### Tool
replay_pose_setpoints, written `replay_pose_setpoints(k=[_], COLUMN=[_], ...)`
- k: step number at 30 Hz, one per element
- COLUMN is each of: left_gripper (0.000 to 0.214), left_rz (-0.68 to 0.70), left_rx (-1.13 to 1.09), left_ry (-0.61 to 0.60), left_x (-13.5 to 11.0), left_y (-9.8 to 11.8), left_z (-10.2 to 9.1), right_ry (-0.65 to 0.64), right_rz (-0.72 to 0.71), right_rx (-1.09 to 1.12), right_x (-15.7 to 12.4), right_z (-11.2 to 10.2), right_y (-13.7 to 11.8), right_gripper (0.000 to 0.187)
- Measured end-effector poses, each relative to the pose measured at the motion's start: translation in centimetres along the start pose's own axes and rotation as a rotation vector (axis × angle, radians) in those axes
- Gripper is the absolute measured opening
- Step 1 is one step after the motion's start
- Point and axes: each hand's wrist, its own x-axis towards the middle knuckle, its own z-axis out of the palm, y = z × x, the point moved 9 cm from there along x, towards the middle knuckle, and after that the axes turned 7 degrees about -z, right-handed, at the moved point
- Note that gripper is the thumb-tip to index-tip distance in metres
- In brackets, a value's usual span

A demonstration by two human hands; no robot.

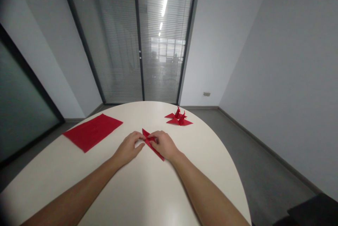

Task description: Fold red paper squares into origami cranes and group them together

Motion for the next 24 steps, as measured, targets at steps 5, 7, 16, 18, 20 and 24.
replay_pose_setpoints(k=[5,7,16,18,20,24], left_gripper=[0.012,0.01,0.01,0.01,0.013,0.018], left_rz=[0.053,0.079,0.181,0.119,0.079,0.065], left_rx=[0.131,0.211,0.243,0.239,0.235,0.236], left_ry=[-0.007,0.009,0.001,-0.033,-0.056,-0.076], left_x=[-0.2,-0.3,-0.6,-0.5,-0.6,-0.6], left_y=[1.3,1.8,3.1,2.6,2.3,2.4], left_z=[-0.3,-0.4,0.1,0.3,0.3,0.4], right_ry=[0.019,0.022,-0.044,-0.065,-0.085,-0.097], right_rz=[0.105,0.122,-0.006,-0.044,-0.071,-0.087], right_rx=[0.242,0.289,-0.041,-0.069,-0.095,-0.147], right_x=[-0.3,-0.3,-0.2,-0.2,-0.2,-0.3], right_z=[0.7,0.8,0.3,0.3,0.4,0.1], right_y=[1.0,1.2,-0.7,-1.2,-1.5,-1.6], right_gripper=[0.031,0.029,0.011,0.008,0.009,0.013])
